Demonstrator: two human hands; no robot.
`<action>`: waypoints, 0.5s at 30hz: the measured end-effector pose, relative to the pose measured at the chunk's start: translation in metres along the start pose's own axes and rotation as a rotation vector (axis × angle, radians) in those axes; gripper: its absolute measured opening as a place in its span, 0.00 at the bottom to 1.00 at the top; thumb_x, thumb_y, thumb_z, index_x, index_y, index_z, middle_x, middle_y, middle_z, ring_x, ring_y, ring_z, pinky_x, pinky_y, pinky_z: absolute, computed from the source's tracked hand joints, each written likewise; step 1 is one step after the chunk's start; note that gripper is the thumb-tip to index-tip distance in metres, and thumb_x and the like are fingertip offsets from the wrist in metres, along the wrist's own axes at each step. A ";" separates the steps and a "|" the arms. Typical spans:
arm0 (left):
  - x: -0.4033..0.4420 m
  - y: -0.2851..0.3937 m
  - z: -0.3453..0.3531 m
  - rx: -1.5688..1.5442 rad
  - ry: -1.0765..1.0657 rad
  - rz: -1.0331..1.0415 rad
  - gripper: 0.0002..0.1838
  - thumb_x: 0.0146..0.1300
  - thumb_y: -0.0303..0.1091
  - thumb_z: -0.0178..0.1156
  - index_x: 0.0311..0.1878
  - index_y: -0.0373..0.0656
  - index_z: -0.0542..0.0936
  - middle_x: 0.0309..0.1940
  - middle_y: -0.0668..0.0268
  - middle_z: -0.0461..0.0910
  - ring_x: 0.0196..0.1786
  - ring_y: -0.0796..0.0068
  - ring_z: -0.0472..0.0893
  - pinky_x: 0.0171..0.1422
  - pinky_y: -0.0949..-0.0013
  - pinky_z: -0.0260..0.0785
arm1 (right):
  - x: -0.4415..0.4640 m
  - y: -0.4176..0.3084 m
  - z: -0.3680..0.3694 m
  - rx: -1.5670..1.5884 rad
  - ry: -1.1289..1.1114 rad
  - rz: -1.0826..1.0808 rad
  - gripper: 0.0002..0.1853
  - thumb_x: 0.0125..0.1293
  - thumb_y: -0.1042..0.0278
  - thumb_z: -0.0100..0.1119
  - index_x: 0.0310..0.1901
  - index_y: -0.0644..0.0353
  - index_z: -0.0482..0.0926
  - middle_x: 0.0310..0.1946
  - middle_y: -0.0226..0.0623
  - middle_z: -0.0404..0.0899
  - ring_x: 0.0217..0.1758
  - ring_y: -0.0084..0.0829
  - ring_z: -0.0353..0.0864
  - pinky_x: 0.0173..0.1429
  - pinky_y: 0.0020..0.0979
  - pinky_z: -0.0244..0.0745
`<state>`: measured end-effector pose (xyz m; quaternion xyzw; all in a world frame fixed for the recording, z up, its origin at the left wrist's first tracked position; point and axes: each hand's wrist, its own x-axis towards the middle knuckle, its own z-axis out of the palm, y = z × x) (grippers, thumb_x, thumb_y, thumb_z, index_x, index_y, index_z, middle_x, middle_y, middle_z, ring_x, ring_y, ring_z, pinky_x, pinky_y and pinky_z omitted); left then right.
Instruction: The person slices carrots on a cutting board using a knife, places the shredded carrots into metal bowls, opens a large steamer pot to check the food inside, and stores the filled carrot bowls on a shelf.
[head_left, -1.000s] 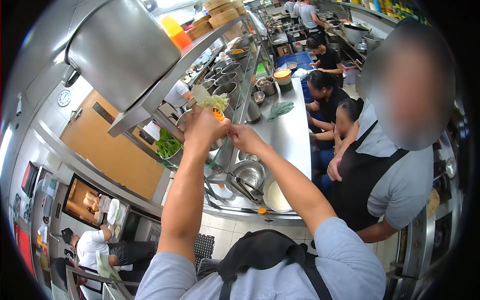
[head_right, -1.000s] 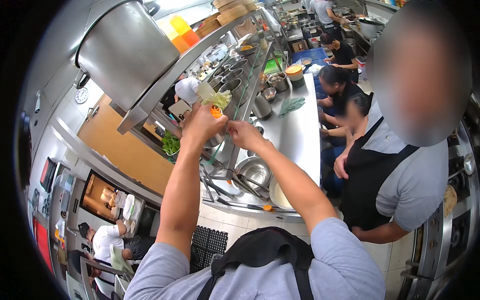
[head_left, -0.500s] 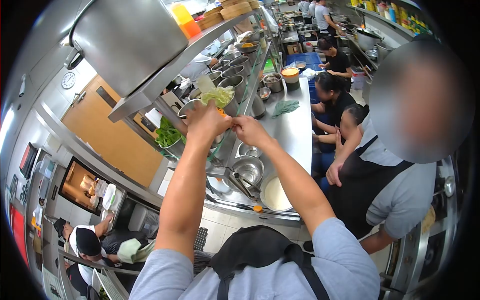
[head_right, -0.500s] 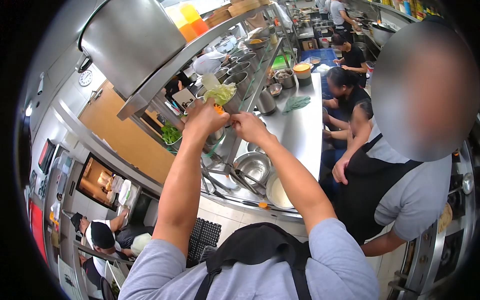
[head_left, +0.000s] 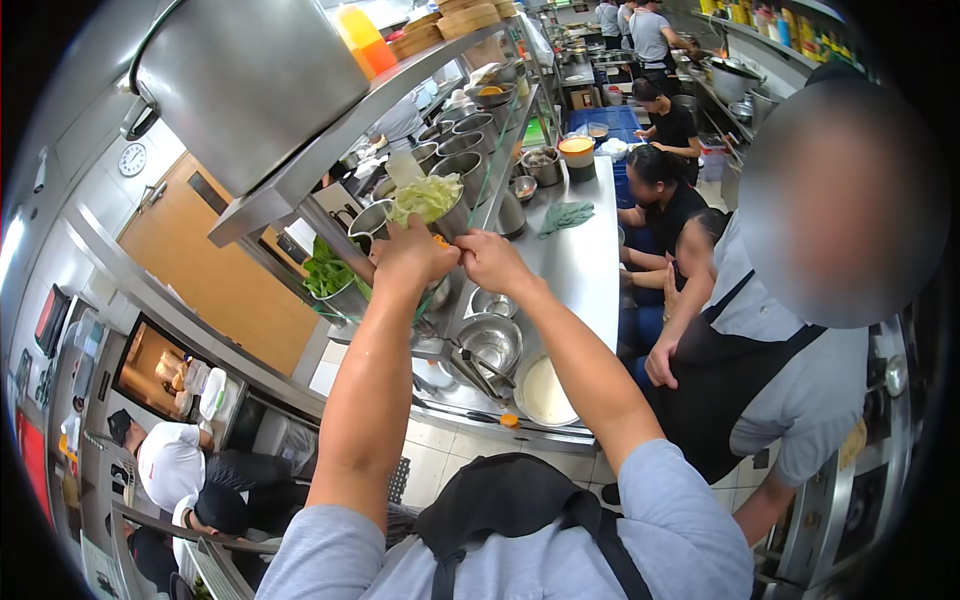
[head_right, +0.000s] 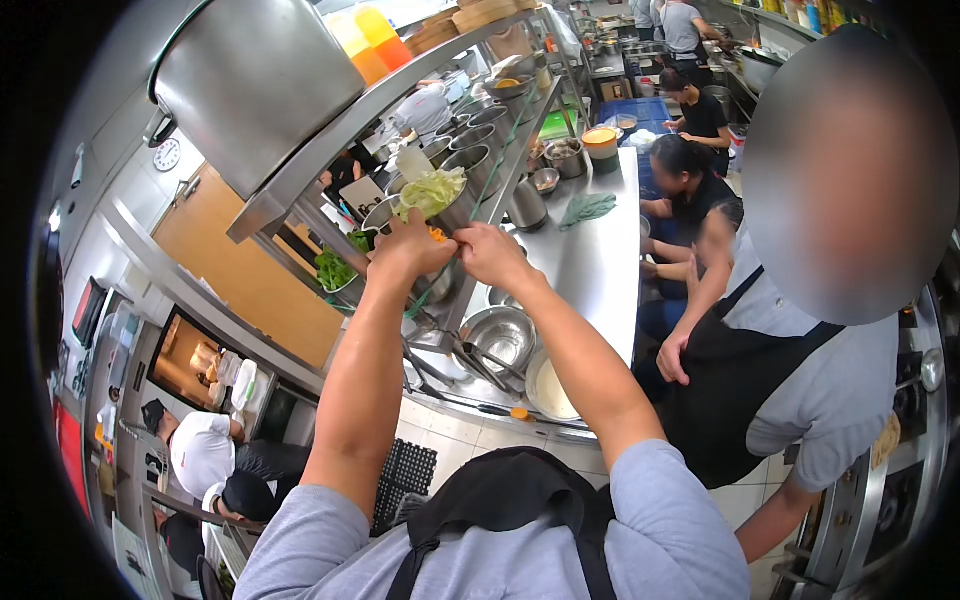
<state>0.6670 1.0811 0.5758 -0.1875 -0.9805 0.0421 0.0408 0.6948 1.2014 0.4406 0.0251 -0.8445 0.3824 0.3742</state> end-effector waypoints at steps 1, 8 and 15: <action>0.002 -0.001 0.001 -0.010 -0.002 0.006 0.55 0.52 0.62 0.66 0.81 0.47 0.59 0.78 0.45 0.63 0.75 0.32 0.69 0.75 0.40 0.67 | 0.000 -0.001 0.000 -0.007 0.007 0.009 0.16 0.65 0.69 0.51 0.48 0.58 0.87 0.45 0.48 0.84 0.51 0.54 0.83 0.56 0.51 0.79; 0.001 -0.001 -0.001 -0.040 -0.013 -0.010 0.60 0.50 0.62 0.68 0.81 0.39 0.56 0.77 0.42 0.64 0.72 0.35 0.73 0.75 0.47 0.69 | 0.002 0.000 -0.001 -0.017 0.007 0.008 0.16 0.63 0.70 0.50 0.45 0.59 0.88 0.45 0.48 0.84 0.51 0.54 0.83 0.56 0.51 0.79; 0.006 -0.002 0.003 -0.075 -0.035 -0.016 0.67 0.48 0.61 0.68 0.83 0.35 0.46 0.77 0.38 0.63 0.73 0.38 0.74 0.76 0.52 0.69 | -0.001 -0.005 -0.003 -0.002 0.008 0.057 0.15 0.64 0.70 0.49 0.43 0.58 0.88 0.43 0.48 0.84 0.49 0.54 0.83 0.54 0.52 0.79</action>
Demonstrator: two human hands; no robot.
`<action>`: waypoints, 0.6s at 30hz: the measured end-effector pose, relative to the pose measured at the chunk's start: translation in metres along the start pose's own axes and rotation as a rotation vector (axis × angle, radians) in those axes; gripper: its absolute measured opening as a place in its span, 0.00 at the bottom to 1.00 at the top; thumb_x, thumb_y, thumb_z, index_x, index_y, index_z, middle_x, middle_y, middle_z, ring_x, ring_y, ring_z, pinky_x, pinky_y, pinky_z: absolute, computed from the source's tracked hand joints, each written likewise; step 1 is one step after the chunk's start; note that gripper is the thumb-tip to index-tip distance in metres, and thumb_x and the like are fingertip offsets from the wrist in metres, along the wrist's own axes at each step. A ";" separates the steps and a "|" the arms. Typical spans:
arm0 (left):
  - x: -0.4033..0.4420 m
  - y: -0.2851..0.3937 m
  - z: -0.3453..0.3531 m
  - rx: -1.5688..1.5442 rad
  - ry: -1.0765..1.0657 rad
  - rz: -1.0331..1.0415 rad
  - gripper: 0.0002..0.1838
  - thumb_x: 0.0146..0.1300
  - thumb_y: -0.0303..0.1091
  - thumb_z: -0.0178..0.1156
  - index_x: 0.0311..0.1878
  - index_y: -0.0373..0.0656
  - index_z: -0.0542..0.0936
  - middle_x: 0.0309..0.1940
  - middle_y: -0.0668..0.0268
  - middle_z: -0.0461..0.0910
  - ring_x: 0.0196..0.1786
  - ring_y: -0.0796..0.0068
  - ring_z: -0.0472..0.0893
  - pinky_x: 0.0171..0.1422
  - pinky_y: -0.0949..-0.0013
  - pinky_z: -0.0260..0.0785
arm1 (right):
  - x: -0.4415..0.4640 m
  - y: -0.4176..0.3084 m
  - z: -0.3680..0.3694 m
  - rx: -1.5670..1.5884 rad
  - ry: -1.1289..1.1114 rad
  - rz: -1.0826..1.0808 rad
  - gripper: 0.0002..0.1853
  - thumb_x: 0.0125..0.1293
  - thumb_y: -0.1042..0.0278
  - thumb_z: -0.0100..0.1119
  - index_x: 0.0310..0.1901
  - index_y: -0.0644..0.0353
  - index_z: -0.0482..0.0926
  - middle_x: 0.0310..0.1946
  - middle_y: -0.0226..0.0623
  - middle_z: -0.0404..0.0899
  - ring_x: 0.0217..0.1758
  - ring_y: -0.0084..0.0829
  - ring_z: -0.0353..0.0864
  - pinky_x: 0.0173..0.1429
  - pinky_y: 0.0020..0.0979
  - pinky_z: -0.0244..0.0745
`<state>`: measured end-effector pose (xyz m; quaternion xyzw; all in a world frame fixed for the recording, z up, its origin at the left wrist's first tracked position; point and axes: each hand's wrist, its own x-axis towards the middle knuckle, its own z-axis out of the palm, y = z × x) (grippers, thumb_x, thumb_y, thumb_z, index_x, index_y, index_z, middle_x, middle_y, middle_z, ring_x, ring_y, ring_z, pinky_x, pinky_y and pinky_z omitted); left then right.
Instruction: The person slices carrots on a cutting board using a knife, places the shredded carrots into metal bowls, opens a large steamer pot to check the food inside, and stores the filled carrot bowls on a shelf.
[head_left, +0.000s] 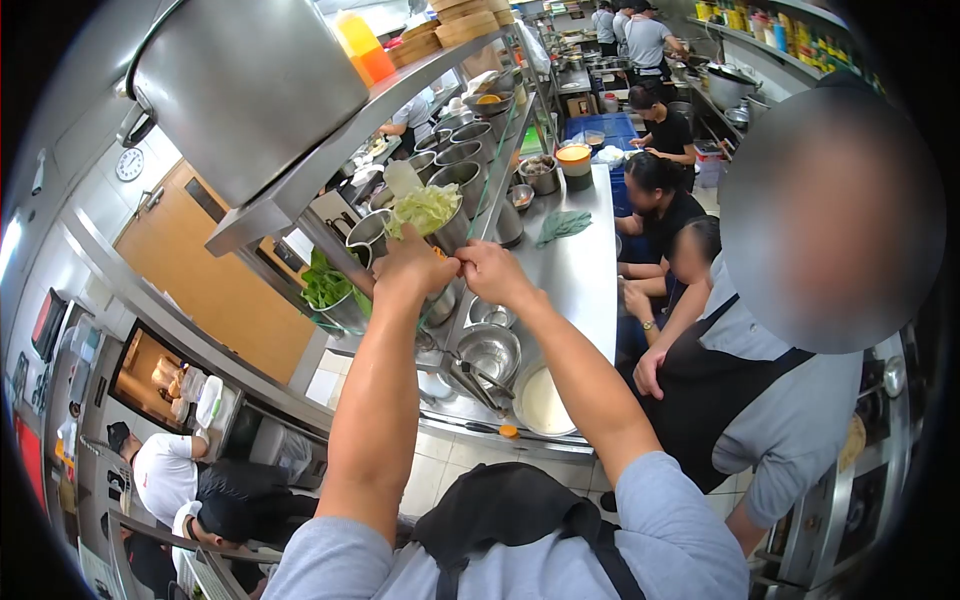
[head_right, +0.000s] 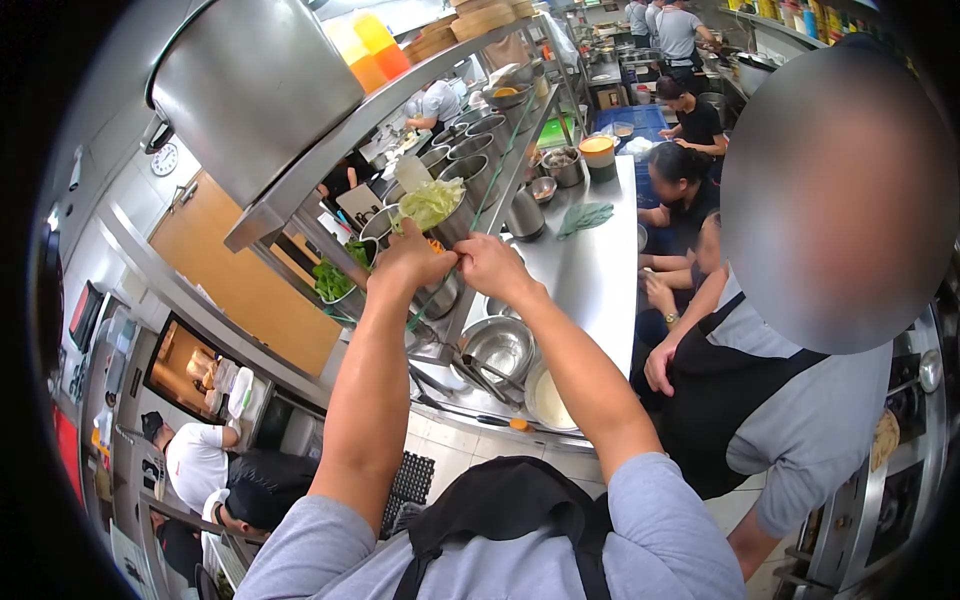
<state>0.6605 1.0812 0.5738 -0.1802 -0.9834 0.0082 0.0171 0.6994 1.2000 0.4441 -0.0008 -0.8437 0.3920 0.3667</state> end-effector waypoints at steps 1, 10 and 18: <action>0.000 -0.001 0.001 -0.003 -0.005 -0.004 0.67 0.48 0.61 0.68 0.83 0.35 0.46 0.77 0.38 0.63 0.73 0.38 0.74 0.76 0.52 0.69 | -0.001 0.001 0.001 0.000 -0.007 0.001 0.15 0.64 0.70 0.49 0.43 0.58 0.88 0.43 0.48 0.84 0.49 0.54 0.83 0.54 0.52 0.79; 0.002 0.000 0.000 -0.080 -0.096 -0.015 0.63 0.56 0.59 0.68 0.87 0.60 0.37 0.81 0.43 0.57 0.76 0.31 0.66 0.77 0.44 0.66 | 0.001 -0.003 0.001 -0.043 0.008 -0.027 0.16 0.64 0.69 0.50 0.45 0.59 0.87 0.44 0.48 0.83 0.50 0.55 0.83 0.55 0.53 0.78; -0.011 -0.014 0.016 -0.080 0.405 0.274 0.53 0.61 0.53 0.69 0.84 0.50 0.52 0.80 0.40 0.56 0.80 0.24 0.53 0.78 0.29 0.56 | 0.006 0.000 -0.003 0.137 0.081 -0.026 0.14 0.66 0.73 0.53 0.48 0.61 0.85 0.43 0.50 0.85 0.47 0.56 0.84 0.52 0.47 0.80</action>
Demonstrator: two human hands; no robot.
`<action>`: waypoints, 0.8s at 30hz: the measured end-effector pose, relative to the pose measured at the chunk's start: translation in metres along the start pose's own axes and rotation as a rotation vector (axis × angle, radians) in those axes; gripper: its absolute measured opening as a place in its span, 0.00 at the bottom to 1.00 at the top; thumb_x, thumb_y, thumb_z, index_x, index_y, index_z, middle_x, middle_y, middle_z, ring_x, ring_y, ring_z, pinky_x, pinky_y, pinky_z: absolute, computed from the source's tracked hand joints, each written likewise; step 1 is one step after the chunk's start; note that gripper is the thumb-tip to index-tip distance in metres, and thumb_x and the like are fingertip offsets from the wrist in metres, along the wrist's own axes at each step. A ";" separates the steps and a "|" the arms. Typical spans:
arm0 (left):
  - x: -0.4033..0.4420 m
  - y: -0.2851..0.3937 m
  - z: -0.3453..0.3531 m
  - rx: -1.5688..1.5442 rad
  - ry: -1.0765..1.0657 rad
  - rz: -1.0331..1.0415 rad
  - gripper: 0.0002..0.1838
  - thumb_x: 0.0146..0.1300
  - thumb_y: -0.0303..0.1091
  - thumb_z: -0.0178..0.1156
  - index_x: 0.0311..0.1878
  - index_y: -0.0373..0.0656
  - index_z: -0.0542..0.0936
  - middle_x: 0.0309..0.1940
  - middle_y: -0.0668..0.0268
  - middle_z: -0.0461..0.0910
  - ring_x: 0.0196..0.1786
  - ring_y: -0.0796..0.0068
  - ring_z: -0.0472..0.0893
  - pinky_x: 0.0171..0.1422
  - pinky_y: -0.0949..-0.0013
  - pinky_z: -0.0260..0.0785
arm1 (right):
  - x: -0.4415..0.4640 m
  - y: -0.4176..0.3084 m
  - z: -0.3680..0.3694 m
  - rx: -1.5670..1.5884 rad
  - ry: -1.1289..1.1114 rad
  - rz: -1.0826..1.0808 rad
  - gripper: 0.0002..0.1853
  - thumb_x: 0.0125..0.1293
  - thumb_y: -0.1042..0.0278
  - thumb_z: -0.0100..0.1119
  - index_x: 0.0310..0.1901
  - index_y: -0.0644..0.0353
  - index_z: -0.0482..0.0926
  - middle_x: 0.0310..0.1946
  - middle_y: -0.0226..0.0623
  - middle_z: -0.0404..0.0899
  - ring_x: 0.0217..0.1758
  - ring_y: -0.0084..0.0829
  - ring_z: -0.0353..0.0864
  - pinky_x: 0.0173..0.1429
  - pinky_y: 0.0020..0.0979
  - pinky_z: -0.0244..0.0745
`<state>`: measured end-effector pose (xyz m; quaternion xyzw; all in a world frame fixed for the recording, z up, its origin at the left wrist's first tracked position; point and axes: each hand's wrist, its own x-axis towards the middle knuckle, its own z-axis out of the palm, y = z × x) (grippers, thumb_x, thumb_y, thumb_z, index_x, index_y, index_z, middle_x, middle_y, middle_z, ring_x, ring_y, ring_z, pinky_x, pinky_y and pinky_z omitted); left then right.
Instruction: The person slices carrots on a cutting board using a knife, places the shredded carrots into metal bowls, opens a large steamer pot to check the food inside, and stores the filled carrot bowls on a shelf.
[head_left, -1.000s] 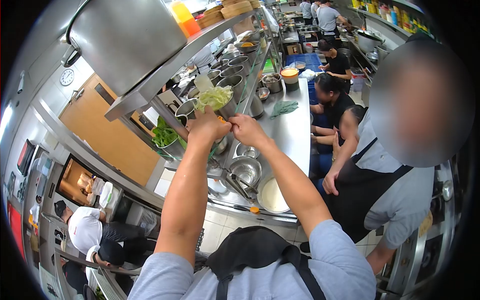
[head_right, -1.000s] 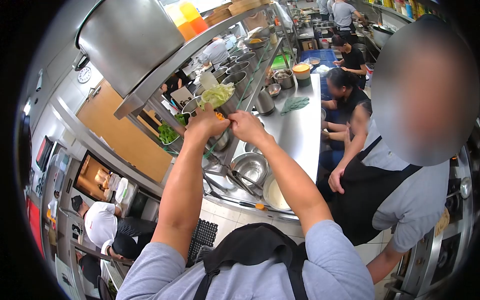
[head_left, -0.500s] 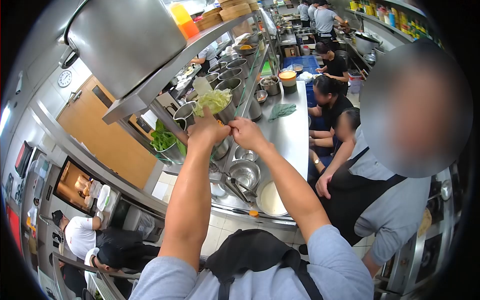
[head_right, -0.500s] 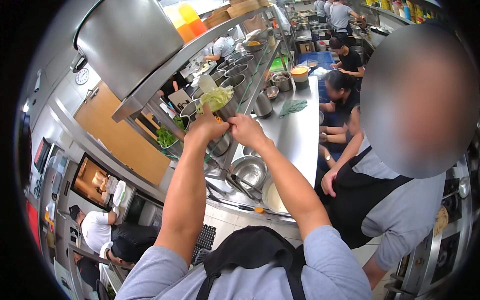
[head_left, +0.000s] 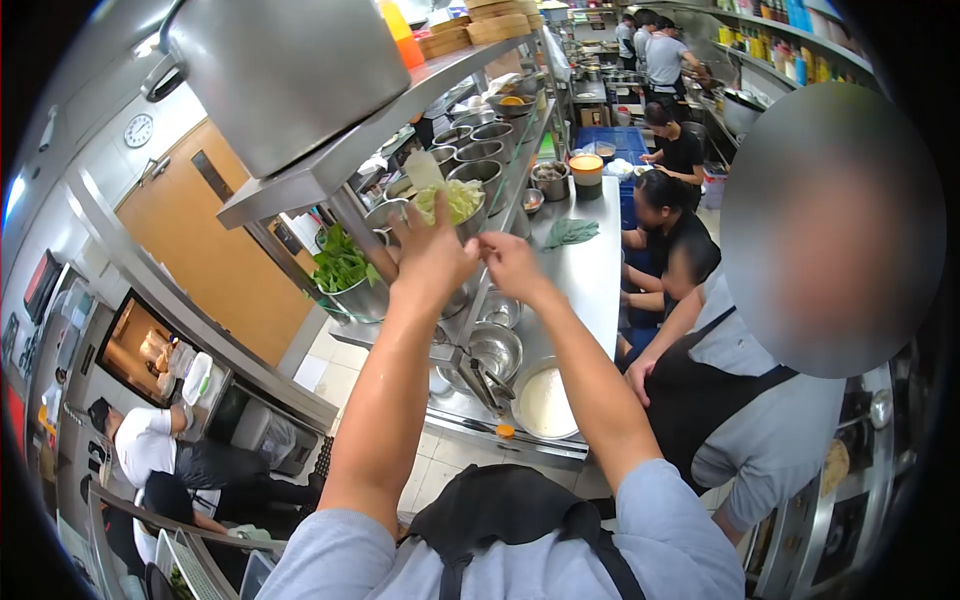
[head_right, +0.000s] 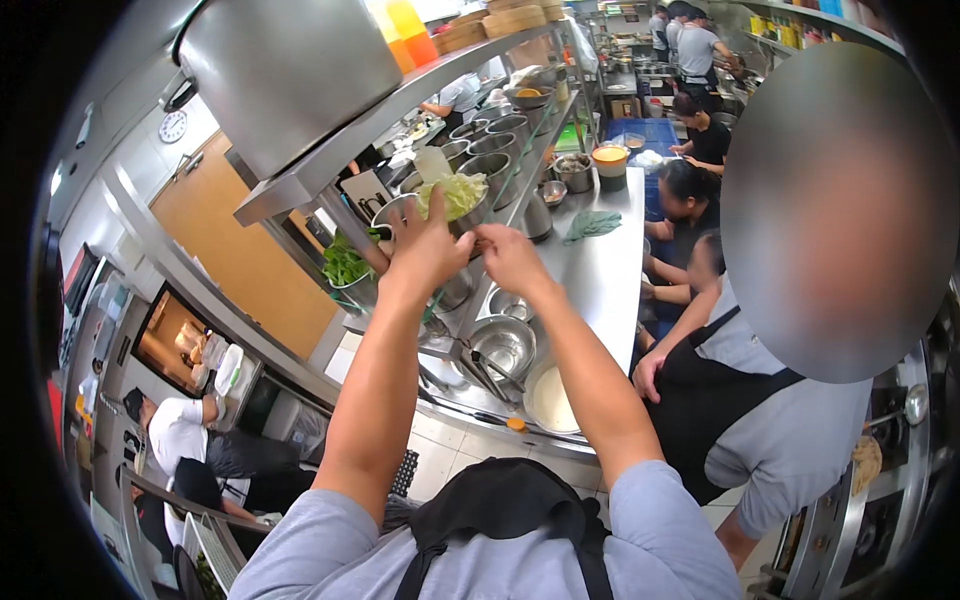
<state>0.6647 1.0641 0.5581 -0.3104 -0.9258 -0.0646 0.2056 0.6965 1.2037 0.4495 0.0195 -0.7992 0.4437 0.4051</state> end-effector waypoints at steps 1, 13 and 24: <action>-0.012 0.002 -0.006 -0.068 0.182 0.133 0.47 0.62 0.45 0.70 0.81 0.43 0.58 0.75 0.41 0.62 0.78 0.28 0.58 0.77 0.31 0.57 | 0.000 -0.010 -0.007 0.136 0.067 -0.006 0.10 0.68 0.74 0.57 0.47 0.62 0.85 0.38 0.43 0.87 0.38 0.44 0.87 0.44 0.39 0.80; -0.138 -0.035 -0.047 -0.419 0.147 0.580 0.28 0.57 0.29 0.71 0.63 0.49 0.81 0.65 0.59 0.76 0.74 0.44 0.68 0.75 0.44 0.62 | 0.060 -0.074 0.019 0.161 -0.201 -0.043 0.09 0.66 0.66 0.70 0.41 0.63 0.90 0.37 0.38 0.88 0.41 0.32 0.87 0.49 0.34 0.80; -0.179 -0.135 -0.053 -0.573 0.030 0.417 0.17 0.54 0.25 0.70 0.49 0.42 0.87 0.49 0.59 0.86 0.59 0.52 0.83 0.64 0.56 0.74 | 0.012 -0.066 -0.056 0.264 0.084 -0.001 0.08 0.66 0.71 0.69 0.43 0.64 0.89 0.35 0.33 0.81 0.40 0.27 0.80 0.50 0.27 0.73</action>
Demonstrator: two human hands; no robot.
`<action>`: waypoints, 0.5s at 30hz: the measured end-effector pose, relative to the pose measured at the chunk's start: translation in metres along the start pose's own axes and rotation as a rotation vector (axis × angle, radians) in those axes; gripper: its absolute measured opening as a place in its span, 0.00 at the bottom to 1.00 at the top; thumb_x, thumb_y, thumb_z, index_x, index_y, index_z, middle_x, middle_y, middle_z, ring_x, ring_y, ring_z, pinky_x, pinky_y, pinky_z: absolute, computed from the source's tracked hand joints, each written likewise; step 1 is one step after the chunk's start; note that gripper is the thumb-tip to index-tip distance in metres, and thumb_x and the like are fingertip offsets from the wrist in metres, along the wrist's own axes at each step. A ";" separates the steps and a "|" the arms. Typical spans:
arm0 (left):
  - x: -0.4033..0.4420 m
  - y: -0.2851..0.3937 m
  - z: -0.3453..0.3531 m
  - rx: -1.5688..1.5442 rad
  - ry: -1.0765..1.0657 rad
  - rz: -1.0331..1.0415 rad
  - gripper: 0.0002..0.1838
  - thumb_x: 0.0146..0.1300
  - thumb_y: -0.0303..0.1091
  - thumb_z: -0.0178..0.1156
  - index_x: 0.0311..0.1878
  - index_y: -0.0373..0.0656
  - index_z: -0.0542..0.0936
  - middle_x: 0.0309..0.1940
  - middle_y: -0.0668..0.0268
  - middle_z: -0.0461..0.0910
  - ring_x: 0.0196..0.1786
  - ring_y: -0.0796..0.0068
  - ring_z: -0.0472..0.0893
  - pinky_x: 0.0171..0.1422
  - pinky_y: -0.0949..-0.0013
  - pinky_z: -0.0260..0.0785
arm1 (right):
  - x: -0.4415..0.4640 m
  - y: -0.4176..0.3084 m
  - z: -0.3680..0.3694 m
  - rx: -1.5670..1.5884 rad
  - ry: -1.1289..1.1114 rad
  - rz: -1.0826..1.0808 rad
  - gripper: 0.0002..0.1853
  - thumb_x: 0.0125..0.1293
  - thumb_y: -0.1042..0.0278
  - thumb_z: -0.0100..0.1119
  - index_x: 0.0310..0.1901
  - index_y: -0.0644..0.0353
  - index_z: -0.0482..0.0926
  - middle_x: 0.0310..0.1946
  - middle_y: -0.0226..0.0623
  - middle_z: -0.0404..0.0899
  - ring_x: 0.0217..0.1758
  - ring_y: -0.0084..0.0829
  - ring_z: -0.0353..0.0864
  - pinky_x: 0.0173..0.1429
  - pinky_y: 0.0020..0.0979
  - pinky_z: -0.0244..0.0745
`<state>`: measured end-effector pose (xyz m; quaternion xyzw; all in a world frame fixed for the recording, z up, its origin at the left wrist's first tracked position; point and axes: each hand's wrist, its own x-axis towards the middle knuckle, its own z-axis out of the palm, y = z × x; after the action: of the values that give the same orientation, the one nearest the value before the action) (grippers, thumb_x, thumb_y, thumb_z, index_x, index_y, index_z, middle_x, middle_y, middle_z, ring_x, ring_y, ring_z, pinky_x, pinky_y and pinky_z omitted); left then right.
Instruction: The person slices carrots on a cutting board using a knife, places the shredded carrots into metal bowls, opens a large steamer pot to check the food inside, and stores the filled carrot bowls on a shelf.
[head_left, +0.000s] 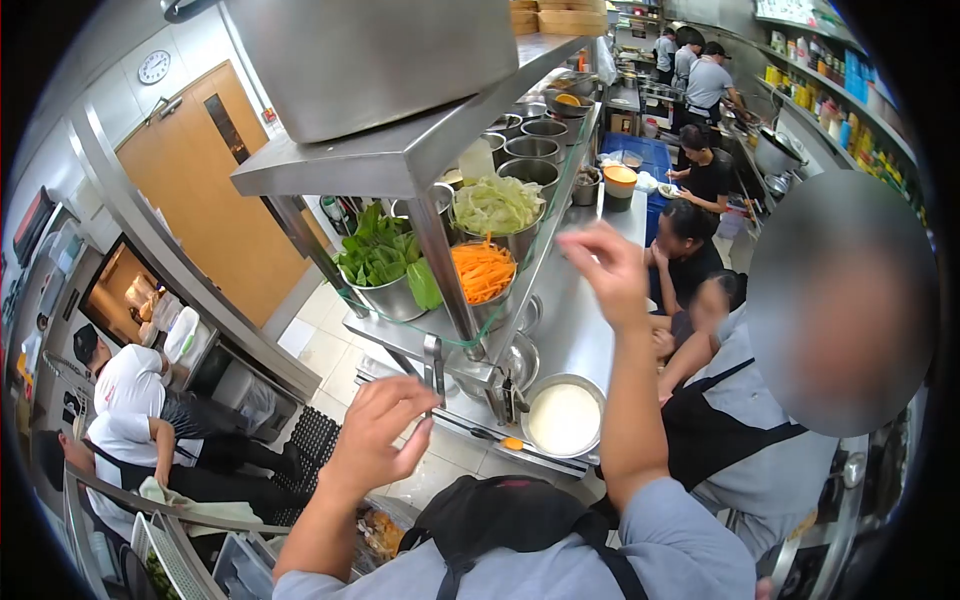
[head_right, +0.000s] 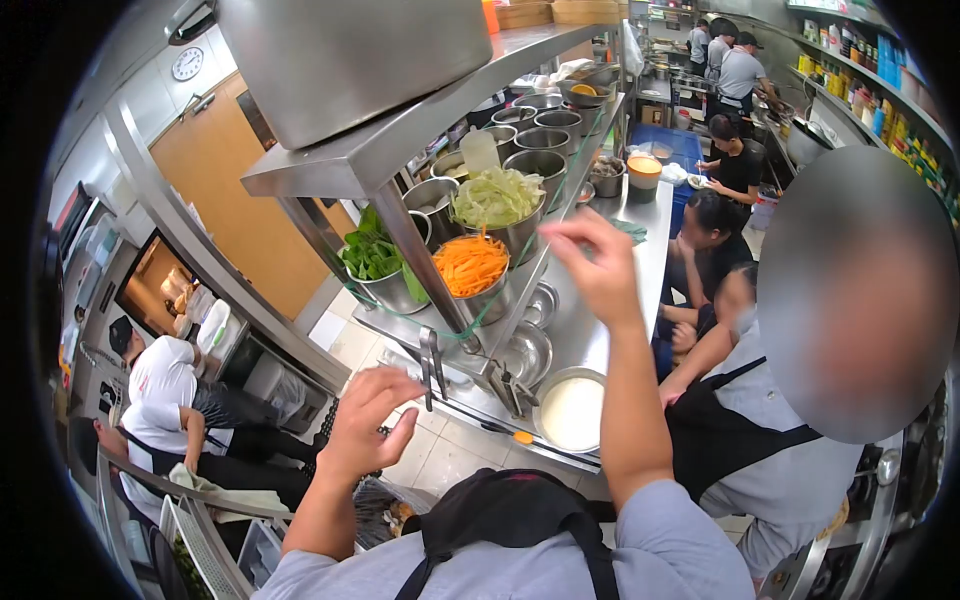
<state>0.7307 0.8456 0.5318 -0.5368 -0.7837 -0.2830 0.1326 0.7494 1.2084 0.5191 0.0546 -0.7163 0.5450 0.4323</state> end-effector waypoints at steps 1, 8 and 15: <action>-0.018 -0.019 0.002 -0.092 -0.067 -0.057 0.15 0.57 0.25 0.69 0.49 0.42 0.87 0.46 0.60 0.87 0.55 0.56 0.85 0.61 0.59 0.75 | -0.024 0.012 -0.016 0.181 0.038 0.077 0.08 0.66 0.71 0.69 0.43 0.65 0.88 0.34 0.34 0.81 0.38 0.28 0.80 0.50 0.29 0.74; -0.302 -0.162 0.191 -0.680 -0.352 -0.894 0.23 0.78 0.51 0.57 0.58 0.42 0.86 0.54 0.59 0.88 0.59 0.61 0.85 0.66 0.58 0.73 | -0.260 0.081 -0.042 0.798 -0.049 0.608 0.10 0.65 0.70 0.66 0.42 0.68 0.83 0.35 0.44 0.86 0.43 0.39 0.87 0.55 0.40 0.80; -0.477 -0.277 0.292 -0.370 -1.209 -0.786 0.23 0.72 0.51 0.59 0.56 0.44 0.87 0.55 0.49 0.86 0.59 0.55 0.85 0.66 0.56 0.74 | -0.599 0.199 -0.037 0.131 -0.347 1.474 0.17 0.71 0.57 0.63 0.53 0.60 0.85 0.55 0.35 0.85 0.56 0.35 0.82 0.62 0.37 0.75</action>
<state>0.6905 0.5782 -0.0306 -0.2925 -0.7938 -0.0922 -0.5252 1.0325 1.0832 -0.0321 -0.3276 -0.5915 0.7176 -0.1666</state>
